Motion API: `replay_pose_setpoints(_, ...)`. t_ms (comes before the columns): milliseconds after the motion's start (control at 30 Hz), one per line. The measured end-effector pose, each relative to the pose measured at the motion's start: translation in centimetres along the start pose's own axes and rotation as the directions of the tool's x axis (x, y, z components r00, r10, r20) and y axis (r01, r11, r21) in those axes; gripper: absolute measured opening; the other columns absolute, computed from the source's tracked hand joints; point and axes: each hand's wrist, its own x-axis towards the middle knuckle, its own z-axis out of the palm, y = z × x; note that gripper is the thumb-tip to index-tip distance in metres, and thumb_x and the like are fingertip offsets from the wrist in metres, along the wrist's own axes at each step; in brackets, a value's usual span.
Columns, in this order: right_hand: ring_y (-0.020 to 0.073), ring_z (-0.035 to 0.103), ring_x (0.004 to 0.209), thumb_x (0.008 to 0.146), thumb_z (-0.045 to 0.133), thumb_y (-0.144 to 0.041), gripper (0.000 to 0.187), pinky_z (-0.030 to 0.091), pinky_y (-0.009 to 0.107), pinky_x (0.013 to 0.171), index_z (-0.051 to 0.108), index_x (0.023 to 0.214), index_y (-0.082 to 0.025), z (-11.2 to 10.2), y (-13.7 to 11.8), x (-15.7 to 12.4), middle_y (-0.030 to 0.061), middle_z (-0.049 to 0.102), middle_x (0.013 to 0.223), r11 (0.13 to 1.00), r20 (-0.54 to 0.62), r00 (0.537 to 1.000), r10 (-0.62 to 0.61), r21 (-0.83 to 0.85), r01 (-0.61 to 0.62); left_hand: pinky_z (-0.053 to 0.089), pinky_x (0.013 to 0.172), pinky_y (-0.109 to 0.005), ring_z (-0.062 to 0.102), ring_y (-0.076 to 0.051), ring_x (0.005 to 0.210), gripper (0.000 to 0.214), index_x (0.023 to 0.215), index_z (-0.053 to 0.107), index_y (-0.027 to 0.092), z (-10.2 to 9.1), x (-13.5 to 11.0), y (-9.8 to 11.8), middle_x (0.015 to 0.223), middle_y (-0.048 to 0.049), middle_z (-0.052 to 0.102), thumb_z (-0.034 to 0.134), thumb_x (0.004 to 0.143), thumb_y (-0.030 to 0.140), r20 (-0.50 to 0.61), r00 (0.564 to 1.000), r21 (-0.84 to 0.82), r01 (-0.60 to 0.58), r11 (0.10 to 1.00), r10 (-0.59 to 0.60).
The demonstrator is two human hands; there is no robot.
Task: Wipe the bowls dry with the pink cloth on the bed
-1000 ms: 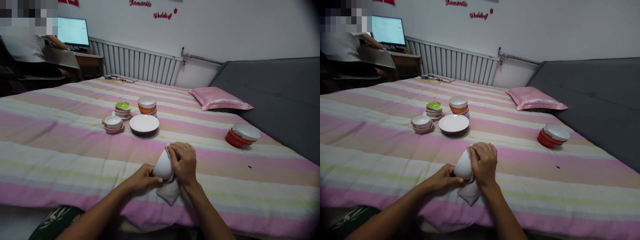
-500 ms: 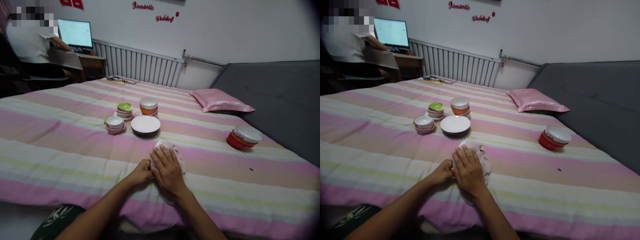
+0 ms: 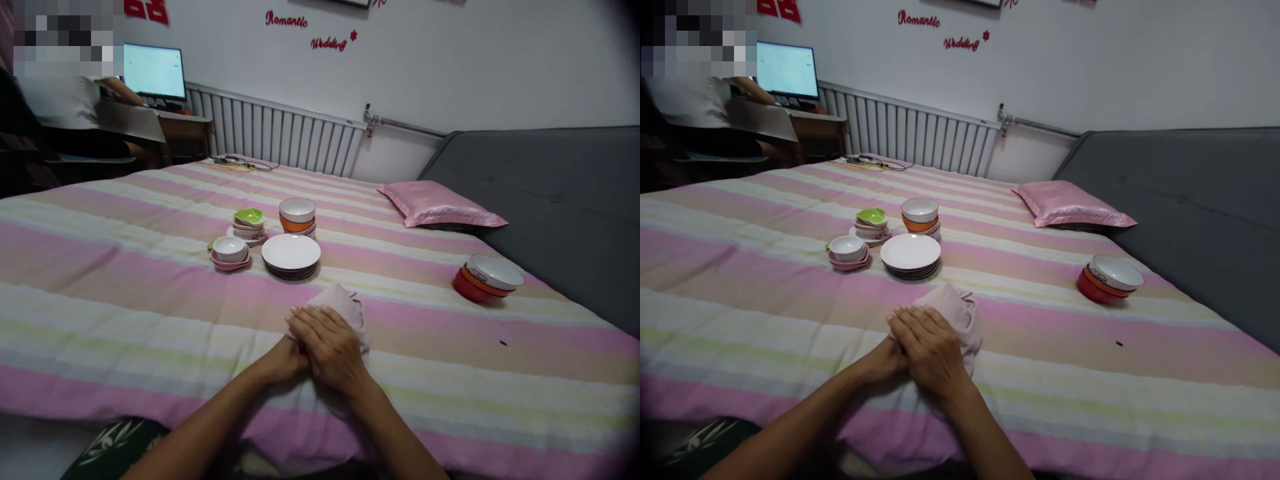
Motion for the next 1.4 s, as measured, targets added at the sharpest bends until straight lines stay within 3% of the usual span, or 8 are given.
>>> replay_pose_setpoints(100,0.0203,0.058,0.119,0.086,0.038,-0.011,0.048,0.039,0.04,0.107,0.055,0.131,-0.019,-0.7,0.7,0.6,0.0066,0.064,0.127,0.995,-0.009,0.998,0.061,0.086,-0.06,0.033,0.049,-0.022,0.043,-0.011,0.055,0.011,0.059,0.064,0.011,0.1,0.0,0.1,0.055,0.0009,0.054,0.074,0.055,0.009,0.175,0.981,0.182,0.054,0.982,-0.086)
replay_pose_setpoints(300,0.0226,0.049,0.128,0.081,0.055,-0.017,0.061,0.043,0.042,0.105,0.04,0.14,-0.021,-1.9,2.4,1.2,0.0101,0.052,0.139,0.877,-0.094,0.941,0.324,0.403,-0.262,0.022,0.047,-0.02,0.028,-0.005,0.05,0.042,0.056,0.052,0.012,-0.3,0.4,0.3,0.052,0.005,0.038,0.074,0.07,0.044,0.405,0.906,0.265,0.017,0.964,-0.127)
replay_pose_setpoints(433,0.0276,0.051,0.125,0.075,0.069,-0.031,0.065,0.044,0.047,0.104,0.045,0.135,-0.02,-2.5,3.4,0.7,0.0131,0.052,0.137,0.733,-0.047,0.85,0.525,0.532,-0.424,0.035,0.056,-0.021,0.046,-0.009,0.058,0.036,0.072,0.068,0.01,-0.4,0.3,0.2,0.064,-0.0013,0.057,0.078,0.068,0.044,0.374,0.923,0.174,0.026,0.984,-0.091)
replay_pose_setpoints(767,0.0259,0.058,0.116,0.084,0.06,-0.043,0.042,0.045,0.045,0.1,0.06,0.119,-0.019,-1.9,6.0,-2.3,0.012,0.063,0.124,0.519,0.132,0.747,0.652,0.641,-0.566,0.049,0.082,-0.035,0.067,-0.023,0.082,0.036,0.091,0.072,0.011,-0.7,0.5,0.2,0.087,-0.0124,0.074,0.082,0.064,0.033,0.213,0.973,0.003,0.095,0.996,-0.093)
replay_pose_setpoints(967,0.0249,0.056,0.119,0.089,0.054,-0.04,0.039,0.042,0.043,0.103,0.059,0.121,-0.019,-1.4,5.1,-2.3,0.0112,0.062,0.126,0.571,0.062,0.746,0.663,0.602,-0.558,0.049,0.084,-0.039,0.067,-0.027,0.09,0.057,0.11,0.067,0.014,-0.1,0.1,0.9,0.099,-0.0134,0.072,0.081,0.063,0.043,0.186,0.983,-0.083,0.017,0.996,-0.002)
replay_pose_setpoints(1100,0.025,0.054,0.122,0.087,0.058,-0.039,0.038,0.04,0.043,0.106,0.062,0.12,-0.022,-1.3,4.8,-1.9,0.0094,0.061,0.128,0.558,0.077,0.758,0.647,0.629,-0.541,0.051,0.08,-0.038,0.068,-0.025,0.08,0.048,0.105,0.069,0.012,0.3,0.3,0.6,0.092,-0.0132,0.073,0.077,0.07,0.044,0.064,0.995,-0.112,0.078,0.991,-0.071)
replay_pose_setpoints(1300,0.024,0.062,0.11,0.069,0.076,-0.037,0.048,0.049,0.042,0.097,0.064,0.113,-0.023,-1.7,6.0,-2.4,0.0088,0.066,0.12,0.15,0.26,0.613,0.746,0.831,-0.536,0.05,0.076,-0.034,0.066,-0.021,0.076,0.043,0.106,0.069,0.011,-0.3,0.3,0.4,0.091,-0.0129,0.073,0.074,0.075,0.04,0.09,0.994,-0.116,0.08,0.99,-0.07)
replay_pose_setpoints(1400,0.0231,0.066,0.099,0.061,0.081,-0.03,0.05,0.052,0.042,0.092,0.067,0.108,-0.023,-2.4,6.5,-2.7,0.0084,0.068,0.116,0.079,0.328,0.593,0.735,0.827,-0.556,0.049,0.072,-0.03,0.063,-0.018,0.071,0.04,0.101,0.071,0.01,-0.5,0.4,0.5,0.084,-0.011,0.072,0.074,0.076,0.041,0.103,0.994,-0.13,0.059,0.99,-0.045)
